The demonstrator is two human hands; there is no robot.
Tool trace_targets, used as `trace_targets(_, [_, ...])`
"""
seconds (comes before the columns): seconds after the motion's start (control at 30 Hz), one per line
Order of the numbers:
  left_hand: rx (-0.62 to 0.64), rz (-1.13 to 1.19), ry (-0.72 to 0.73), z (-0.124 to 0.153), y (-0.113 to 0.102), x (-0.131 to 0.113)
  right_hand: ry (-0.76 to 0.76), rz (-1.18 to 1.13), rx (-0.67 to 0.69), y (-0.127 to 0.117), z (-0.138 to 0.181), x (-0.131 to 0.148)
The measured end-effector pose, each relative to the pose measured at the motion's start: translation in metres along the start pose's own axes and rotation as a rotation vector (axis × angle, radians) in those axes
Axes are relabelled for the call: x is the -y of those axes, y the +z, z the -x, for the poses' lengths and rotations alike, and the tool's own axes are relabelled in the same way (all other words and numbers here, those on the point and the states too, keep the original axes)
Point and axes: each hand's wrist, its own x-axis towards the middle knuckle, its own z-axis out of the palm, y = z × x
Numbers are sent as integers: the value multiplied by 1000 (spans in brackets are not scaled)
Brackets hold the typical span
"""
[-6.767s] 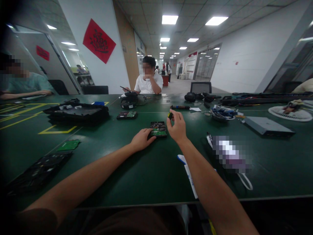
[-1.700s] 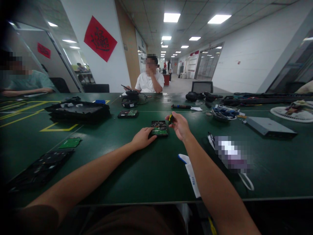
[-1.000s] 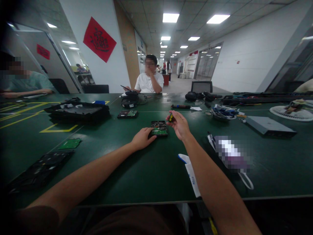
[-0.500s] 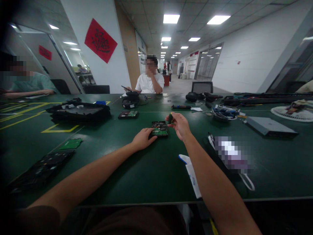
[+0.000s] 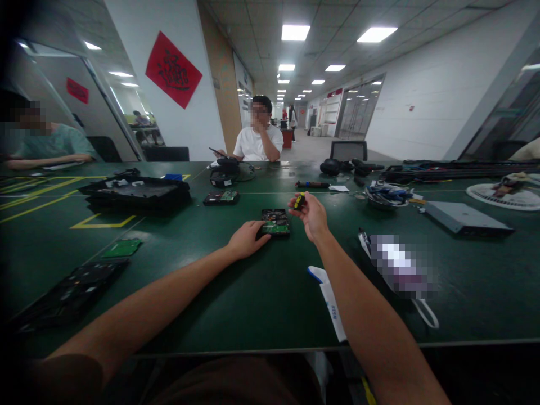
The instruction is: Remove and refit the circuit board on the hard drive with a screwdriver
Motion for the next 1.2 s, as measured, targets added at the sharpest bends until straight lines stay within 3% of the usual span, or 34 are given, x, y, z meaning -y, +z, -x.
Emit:
trace_targets(0.27, [14, 12, -10, 0, -2, -1, -47, 103, -18, -1, 0, 0])
trace_targets(0.57, [9, 9, 1, 0, -1, -1, 8, -6, 27, 3, 2, -1])
trace_targets(0.8, [13, 6, -7, 0, -1, -1, -60, 107, -11, 4, 3, 2])
trace_targets(1.07, [5, 9, -14, 0, 1, 0, 3, -1, 18, 4, 3, -1])
trace_targets(1.2, [6, 2, -9, 0, 1, 0, -24, 57, 12, 4, 3, 1])
